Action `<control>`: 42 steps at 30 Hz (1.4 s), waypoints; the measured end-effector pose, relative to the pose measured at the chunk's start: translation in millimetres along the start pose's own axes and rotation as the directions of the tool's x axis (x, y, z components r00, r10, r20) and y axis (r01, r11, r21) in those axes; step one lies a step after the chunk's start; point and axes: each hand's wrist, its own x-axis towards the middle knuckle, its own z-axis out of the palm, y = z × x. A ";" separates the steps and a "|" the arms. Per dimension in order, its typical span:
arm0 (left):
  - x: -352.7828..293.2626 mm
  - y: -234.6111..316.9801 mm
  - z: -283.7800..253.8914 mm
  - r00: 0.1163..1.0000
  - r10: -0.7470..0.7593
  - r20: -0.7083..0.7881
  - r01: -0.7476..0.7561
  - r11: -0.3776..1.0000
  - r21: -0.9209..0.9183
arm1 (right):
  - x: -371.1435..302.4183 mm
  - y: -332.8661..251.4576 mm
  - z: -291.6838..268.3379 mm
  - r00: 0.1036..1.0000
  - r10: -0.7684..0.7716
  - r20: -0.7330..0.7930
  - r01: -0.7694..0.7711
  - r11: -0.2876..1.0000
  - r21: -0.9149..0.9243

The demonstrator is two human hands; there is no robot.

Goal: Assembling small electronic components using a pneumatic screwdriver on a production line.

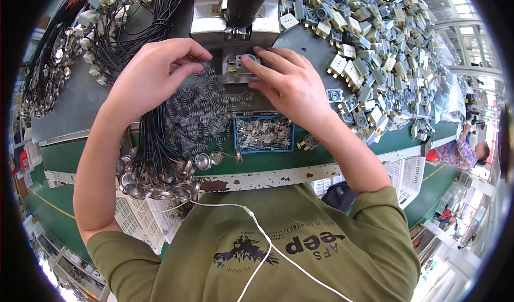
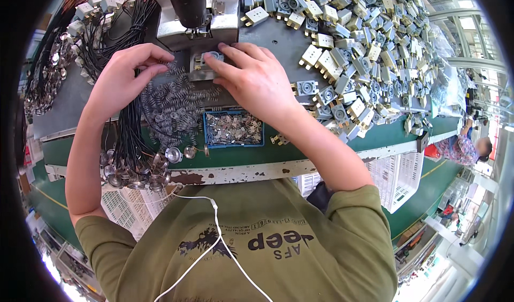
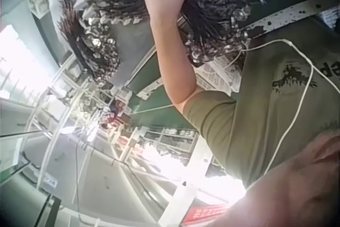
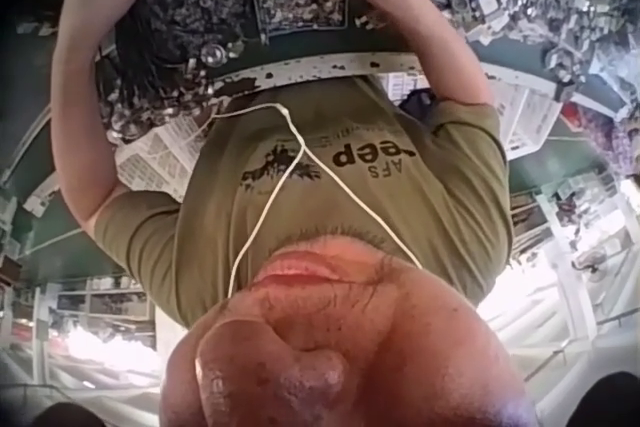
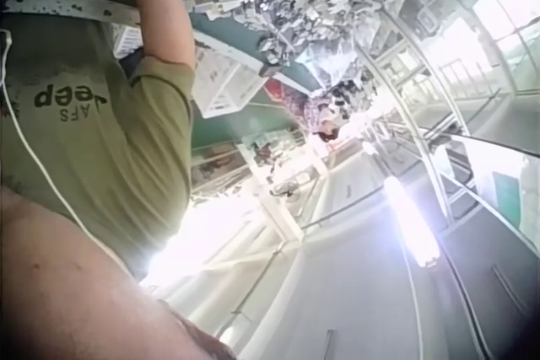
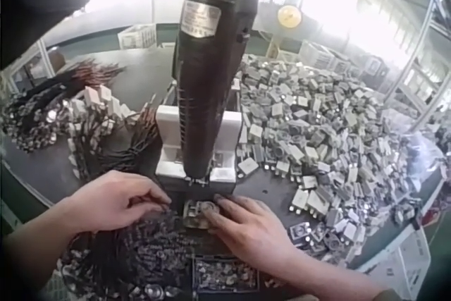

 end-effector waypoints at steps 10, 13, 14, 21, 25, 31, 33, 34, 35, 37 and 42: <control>-0.3 4.2 0.8 1.000 -0.023 -0.005 0.023 0.992 -0.123 | 6.4 3.7 8.7 0.998 0.037 -0.046 -0.033 0.996 0.084; -0.9 3.8 2.9 0.999 -0.026 -0.032 0.021 0.987 -0.158 | 12.9 -8.1 -5.0 0.993 0.033 -0.109 -0.028 0.998 0.048; -1.7 6.3 3.6 0.998 -0.047 -0.045 0.036 0.974 -0.222 | 19.6 -16.0 -9.9 0.993 0.036 -0.110 -0.030 0.998 0.052; 0.1 14.8 1.3 0.983 -0.143 -0.115 0.073 0.881 -0.467 | 52.4 -33.3 5.6 0.972 0.137 -0.190 -0.013 0.839 0.544; -3.7 10.5 -5.8 0.991 -0.042 -0.130 0.018 0.983 -0.180 | 50.5 -38.9 3.5 0.911 0.394 0.126 -0.346 0.559 0.754; -6.6 7.5 -5.9 0.988 0.062 -0.141 -0.069 0.996 -0.048 | 53.8 -37.3 7.1 0.746 0.471 0.471 -0.604 0.182 0.776; -2.7 6.1 -2.8 0.991 0.002 -0.132 -0.022 0.988 -0.154 | 49.7 -37.2 14.7 0.949 0.313 0.044 -0.282 0.776 0.564; -2.2 6.2 -1.5 0.992 -0.048 -0.119 0.016 0.967 -0.254 | 50.4 -39.4 13.6 0.946 0.324 0.018 -0.280 0.784 0.555; -1.9 6.2 -0.9 0.991 -0.059 -0.120 0.026 0.965 -0.260 | 50.6 -39.9 14.4 0.946 0.322 0.029 -0.283 0.781 0.557; -0.7 3.3 -1.5 0.994 -0.088 -0.068 0.060 0.939 -0.340 | 51.8 -40.3 17.4 0.955 0.285 -0.083 -0.172 0.760 0.626; -3.0 -8.1 -14.1 0.997 -0.072 -0.007 0.066 0.940 -0.335 | 51.8 -41.6 10.7 0.932 0.353 0.080 -0.283 0.571 0.770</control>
